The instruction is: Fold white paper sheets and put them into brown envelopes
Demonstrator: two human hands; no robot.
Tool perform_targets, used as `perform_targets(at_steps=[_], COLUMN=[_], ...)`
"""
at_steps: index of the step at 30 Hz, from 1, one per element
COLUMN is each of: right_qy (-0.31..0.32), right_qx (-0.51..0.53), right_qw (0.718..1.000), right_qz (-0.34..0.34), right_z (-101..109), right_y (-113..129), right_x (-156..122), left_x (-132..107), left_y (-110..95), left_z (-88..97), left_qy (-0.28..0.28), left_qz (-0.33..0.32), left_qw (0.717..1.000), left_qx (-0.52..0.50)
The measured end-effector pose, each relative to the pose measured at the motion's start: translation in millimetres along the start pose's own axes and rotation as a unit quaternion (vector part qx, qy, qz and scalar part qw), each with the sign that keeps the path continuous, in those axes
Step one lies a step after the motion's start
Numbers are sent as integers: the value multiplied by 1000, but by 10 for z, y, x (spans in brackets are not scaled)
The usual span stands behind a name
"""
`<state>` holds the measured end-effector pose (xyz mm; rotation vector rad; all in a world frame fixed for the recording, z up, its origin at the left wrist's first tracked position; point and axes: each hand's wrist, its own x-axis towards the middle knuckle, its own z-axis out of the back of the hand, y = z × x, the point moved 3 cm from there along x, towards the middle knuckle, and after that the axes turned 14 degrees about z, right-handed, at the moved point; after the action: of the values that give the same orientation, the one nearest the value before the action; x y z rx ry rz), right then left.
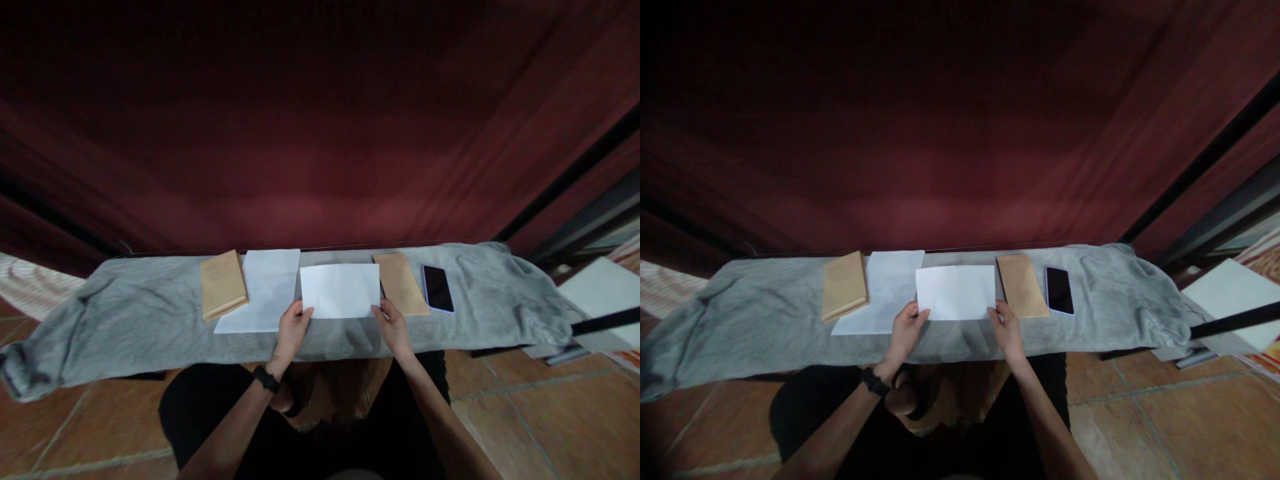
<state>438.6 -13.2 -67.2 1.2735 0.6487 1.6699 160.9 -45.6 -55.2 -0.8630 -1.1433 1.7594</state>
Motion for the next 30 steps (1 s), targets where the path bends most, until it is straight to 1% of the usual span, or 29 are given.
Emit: perform_targets(at_steps=[2,4,7,8,9,11,12,13,14,16,18,19,21,23,26,28,30], right_qy=[-25,-48,-83,-97,-103,-106,-100,-97,-89,-79,-57,-47,-42,-38,-25,12,79], right_qx=[-1,5,7,9,14,28,33,34,29,2,-51,-84,-109,-131,-162,-196,-246], right_qw=[999,997,991,989,988,988,990,991,993,995,996,994,992,990,985,978,959], right_qz=[24,61,108,114,115,104,92,81,73,58,50,50,43,40,45,72,115], right_z=[146,298,471,498,501,444,388,325,255,125,17,-22,-75,-112,-181,-270,-402], right_y=[243,532,909,985,1027,998,928,830,710,427,143,20,-175,-285,-328,-303,-261], right_x=[129,290,574,668,756,890,926,938,926,841,708,639,513,414,293,210,114], left_x=[-54,-110,-122,-96,-54,61,122,177,223,282,312,326,371,439,526,519,445], left_y=[-259,-555,-946,-1036,-1100,-1131,-1097,-1029,-933,-689,-422,-298,-93,45,136,131,83], left_z=[118,242,387,404,397,315,246,177,109,-28,-147,-193,-254,-292,-318,-327,-348], left_qy=[-38,-60,-91,-93,-81,-25,11,31,39,50,62,62,46,35,27,19,-15], left_qz=[-47,-88,-118,-122,-123,-114,-101,-82,-62,-24,5,13,15,12,9,-10,-56], left_qw=[998,993,986,983,982,981,980,979,979,982,986,989,995,999,997,986,962], left_qx=[-18,-41,-81,-98,-116,-158,-172,-184,-190,-179,-157,-137,-84,-26,77,165,266])
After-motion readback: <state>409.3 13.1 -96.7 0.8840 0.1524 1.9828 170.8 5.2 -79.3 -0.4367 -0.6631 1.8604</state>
